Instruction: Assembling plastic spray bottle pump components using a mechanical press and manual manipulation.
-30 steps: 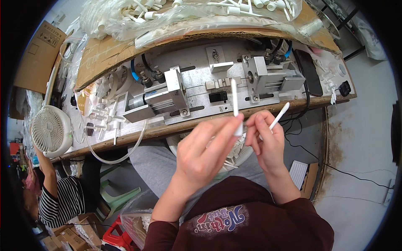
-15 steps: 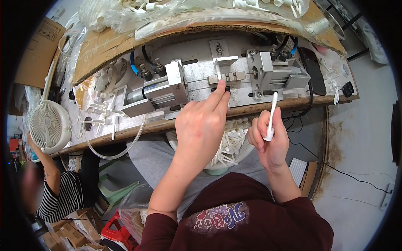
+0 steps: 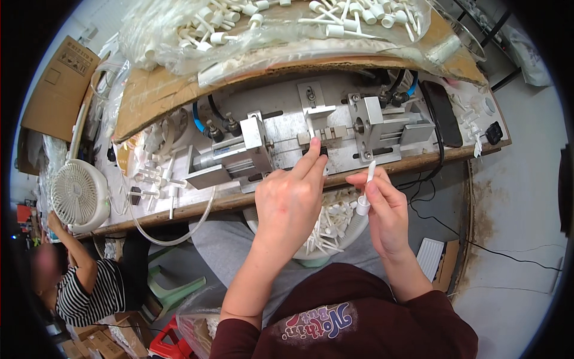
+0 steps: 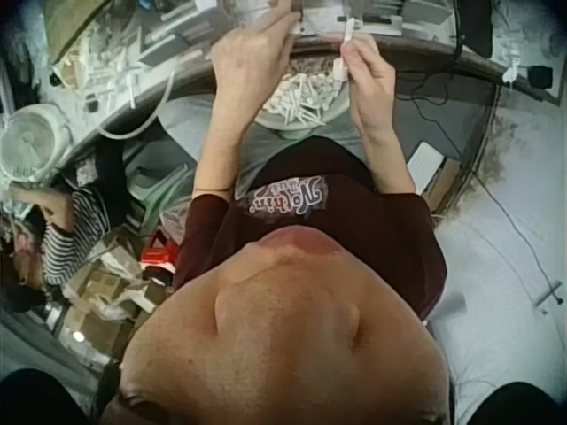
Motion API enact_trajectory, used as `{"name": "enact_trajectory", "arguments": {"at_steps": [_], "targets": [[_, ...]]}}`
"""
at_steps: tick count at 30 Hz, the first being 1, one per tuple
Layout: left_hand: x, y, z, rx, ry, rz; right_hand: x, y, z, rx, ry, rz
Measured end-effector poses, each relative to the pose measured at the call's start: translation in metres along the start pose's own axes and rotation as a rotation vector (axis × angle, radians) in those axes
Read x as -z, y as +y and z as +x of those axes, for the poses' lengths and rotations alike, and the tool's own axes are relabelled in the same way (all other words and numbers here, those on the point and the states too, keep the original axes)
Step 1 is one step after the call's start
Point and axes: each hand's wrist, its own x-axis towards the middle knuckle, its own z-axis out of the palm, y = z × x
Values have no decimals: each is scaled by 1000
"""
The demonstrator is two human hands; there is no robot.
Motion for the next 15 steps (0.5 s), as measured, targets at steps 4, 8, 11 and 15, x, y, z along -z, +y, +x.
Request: {"name": "enact_trajectory", "arguments": {"at_steps": [4,8,11,15], "targets": [[7,1,0,37,-13,-92,-1,-2,-3,-151,-29,185],[16,7,-14,16,20,-397,-1,2,-5,-153,63,238],[30,18,-20,36,-45,-592,-1,4,-2,-172,15,346],[35,21,-20,-49,-72,-545,-9,-2,-2,-189,-43,369]]}}
